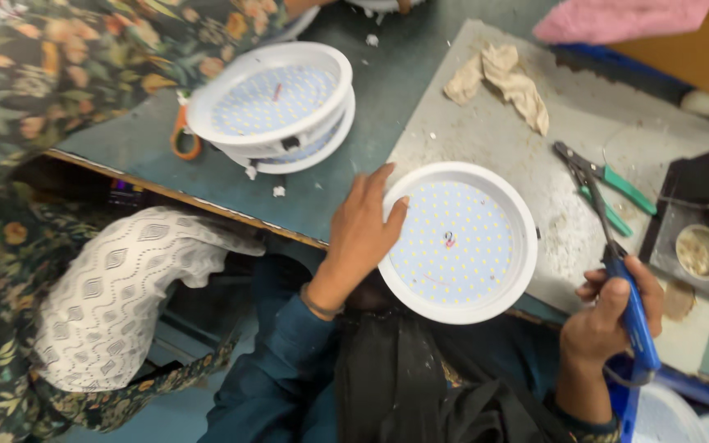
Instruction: The person uses a soldering iron to attach wires to the center of circular LED light panels. They handle multiple panels, moving finished ones aside and picking up new ones to continue the soldering process.
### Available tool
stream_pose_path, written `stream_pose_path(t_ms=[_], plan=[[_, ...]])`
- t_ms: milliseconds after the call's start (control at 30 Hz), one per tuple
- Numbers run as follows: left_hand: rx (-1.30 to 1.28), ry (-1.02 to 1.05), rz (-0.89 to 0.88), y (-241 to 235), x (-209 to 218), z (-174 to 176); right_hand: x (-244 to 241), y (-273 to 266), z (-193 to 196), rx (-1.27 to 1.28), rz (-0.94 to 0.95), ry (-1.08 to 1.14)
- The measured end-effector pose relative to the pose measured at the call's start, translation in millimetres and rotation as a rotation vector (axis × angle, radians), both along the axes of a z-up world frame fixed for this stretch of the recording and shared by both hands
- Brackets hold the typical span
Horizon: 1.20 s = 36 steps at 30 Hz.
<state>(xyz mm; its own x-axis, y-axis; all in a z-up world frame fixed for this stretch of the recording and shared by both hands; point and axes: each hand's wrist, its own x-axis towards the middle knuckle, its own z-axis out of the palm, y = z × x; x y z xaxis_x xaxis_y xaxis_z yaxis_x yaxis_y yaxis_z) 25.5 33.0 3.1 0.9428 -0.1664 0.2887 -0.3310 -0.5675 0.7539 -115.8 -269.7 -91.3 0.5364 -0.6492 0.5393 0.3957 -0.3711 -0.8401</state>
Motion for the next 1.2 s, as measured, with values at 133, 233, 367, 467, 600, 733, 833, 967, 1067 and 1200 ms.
stream_pose_path(t_ms=[133,233,367,467,600,733,833,967,1067,1200], plan=[[0.144,0.108,-0.119,10.6,5.3,-11.6,4.4,-4.1,-11.4,0.006,-0.01,-0.027],[0.065,0.099,-0.157,9.8,1.4,-23.4,3.9,-2.6,-15.0,0.025,-0.026,-0.031],[-0.213,0.138,-0.19,1.5,17.6,-32.3,5.4,-0.7,-12.8,0.041,-0.026,-0.048],[-0.657,0.417,-0.131,-18.9,42.0,-42.0,2.4,-1.1,-12.3,0.056,-0.028,-0.055],[-1.113,0.782,-0.155,-59.0,94.6,-45.6,6.7,-0.6,-15.0,0.032,-0.045,-0.047],[-1.352,0.86,-0.281,-116.9,151.3,-31.5,8.1,0.3,-13.8,0.014,-0.024,-0.101],[-1.411,0.84,-0.237,-142.7,176.0,-19.4,7.3,0.4,-12.7,0.006,-0.03,-0.094],[-1.429,0.879,-0.257,-145.7,177.8,-6.1,5.7,0.2,-13.3,0.014,-0.057,-0.072],[-1.427,0.966,-0.324,-132.4,156.6,1.2,5.3,0.3,-17.5,0.026,-0.047,-0.076],[-1.327,1.023,-0.328,-110.4,118.0,11.6,6.4,-0.3,-21.7,0.046,-0.036,-0.089]])
